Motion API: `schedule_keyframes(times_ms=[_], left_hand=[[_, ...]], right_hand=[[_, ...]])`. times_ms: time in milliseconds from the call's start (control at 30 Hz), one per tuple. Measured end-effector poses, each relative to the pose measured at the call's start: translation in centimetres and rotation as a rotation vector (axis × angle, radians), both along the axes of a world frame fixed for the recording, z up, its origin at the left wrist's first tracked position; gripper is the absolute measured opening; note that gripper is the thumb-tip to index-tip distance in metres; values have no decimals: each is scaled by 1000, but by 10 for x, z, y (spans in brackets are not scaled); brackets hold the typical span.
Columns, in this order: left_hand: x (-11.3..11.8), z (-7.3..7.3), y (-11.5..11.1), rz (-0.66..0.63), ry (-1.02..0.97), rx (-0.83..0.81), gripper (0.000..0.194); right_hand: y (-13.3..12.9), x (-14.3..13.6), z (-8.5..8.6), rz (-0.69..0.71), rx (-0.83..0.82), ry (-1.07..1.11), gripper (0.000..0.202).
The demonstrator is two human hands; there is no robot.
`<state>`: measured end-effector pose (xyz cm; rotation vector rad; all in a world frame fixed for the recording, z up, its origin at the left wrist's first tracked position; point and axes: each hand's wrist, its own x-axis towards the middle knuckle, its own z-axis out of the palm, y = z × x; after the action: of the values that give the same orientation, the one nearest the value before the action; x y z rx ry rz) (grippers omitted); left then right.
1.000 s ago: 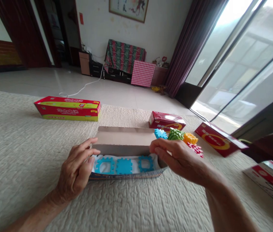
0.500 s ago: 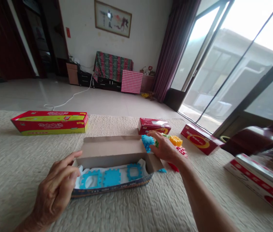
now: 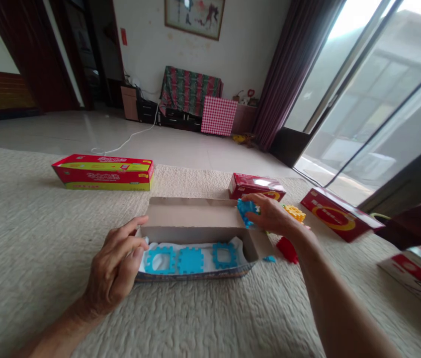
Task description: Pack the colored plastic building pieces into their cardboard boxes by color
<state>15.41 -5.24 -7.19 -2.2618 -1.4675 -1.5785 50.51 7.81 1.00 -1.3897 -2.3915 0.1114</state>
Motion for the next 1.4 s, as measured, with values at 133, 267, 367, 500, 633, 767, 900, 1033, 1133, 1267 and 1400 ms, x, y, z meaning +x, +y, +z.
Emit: schedule_keyframes(times_ms=[133, 267, 367, 500, 633, 767, 900, 1033, 1133, 1267, 1400], left_hand=[[1, 2, 0, 14, 1, -4, 19], [3, 4, 0, 13, -18, -7, 26], [5, 4, 0, 16, -33, 9, 32], [5, 2, 1, 31, -40, 25, 37], [4, 2, 2, 42, -34, 21, 38], [4, 2, 2, 35, -40, 30, 38], [5, 2, 1, 34, -37, 28, 37], [5, 3, 1, 30, -35, 23, 36], [5, 4, 2, 23, -43, 30, 36], [5, 5, 1, 9, -47, 41, 36], [5, 4, 1, 12, -46, 47, 36]], right_hand=[[-14, -9, 13, -10, 163, 89, 39], [-53, -51, 35, 172, 130, 211, 39], [-83, -92, 40, 344, -13, 214, 35], [-96, -132, 30, 458, -159, 148, 35], [-91, -150, 24, 449, -186, 88, 34], [-92, -161, 23, 484, -176, 59, 32], [-94, -163, 18, 488, -145, 110, 37], [-91, -151, 22, 467, -148, 175, 27], [-86, -139, 31, 416, -120, 156, 17], [-83, -131, 38, 358, -145, 113, 19], [-86, -134, 30, 399, -255, 4, 25]])
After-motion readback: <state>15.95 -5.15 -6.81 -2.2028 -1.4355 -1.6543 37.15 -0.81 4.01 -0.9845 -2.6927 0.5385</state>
